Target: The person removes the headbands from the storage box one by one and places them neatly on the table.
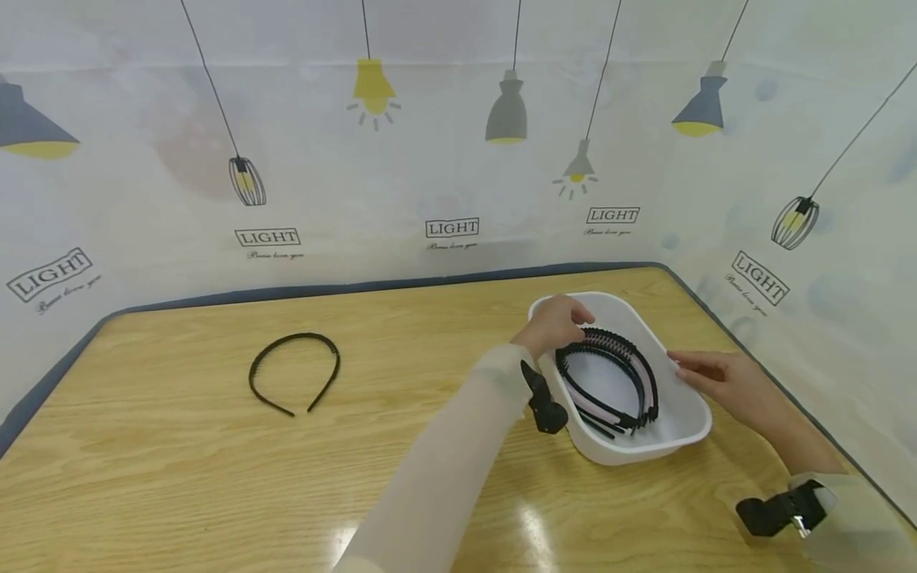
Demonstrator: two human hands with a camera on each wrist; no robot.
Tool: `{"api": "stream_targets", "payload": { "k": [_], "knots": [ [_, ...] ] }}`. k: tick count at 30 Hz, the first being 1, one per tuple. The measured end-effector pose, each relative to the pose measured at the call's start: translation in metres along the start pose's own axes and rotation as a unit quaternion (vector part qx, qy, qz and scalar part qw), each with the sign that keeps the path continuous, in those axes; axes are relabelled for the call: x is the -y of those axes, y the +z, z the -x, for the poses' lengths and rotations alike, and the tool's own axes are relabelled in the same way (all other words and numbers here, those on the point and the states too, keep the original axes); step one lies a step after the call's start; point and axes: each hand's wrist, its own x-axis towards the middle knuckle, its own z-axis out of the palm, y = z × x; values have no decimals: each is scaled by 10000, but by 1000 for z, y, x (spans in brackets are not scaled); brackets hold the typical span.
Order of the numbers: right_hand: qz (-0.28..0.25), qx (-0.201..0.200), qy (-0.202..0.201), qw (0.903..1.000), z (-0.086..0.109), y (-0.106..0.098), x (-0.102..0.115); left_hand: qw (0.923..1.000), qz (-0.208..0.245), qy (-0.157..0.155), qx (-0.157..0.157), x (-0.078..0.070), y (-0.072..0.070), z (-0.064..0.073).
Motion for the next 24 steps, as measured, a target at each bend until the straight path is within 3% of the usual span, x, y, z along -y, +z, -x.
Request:
{"api": "stream_targets", "payload": {
  "k": [9,24],
  "knots": [
    [-45,-26,52,10000,0,0,-1,9995,-236,-78,194,2,-3,-4],
    [-158,-136,-117,9997,1,0,0,9993,-314,-145,161,1,-2,-4]
  ]
}}
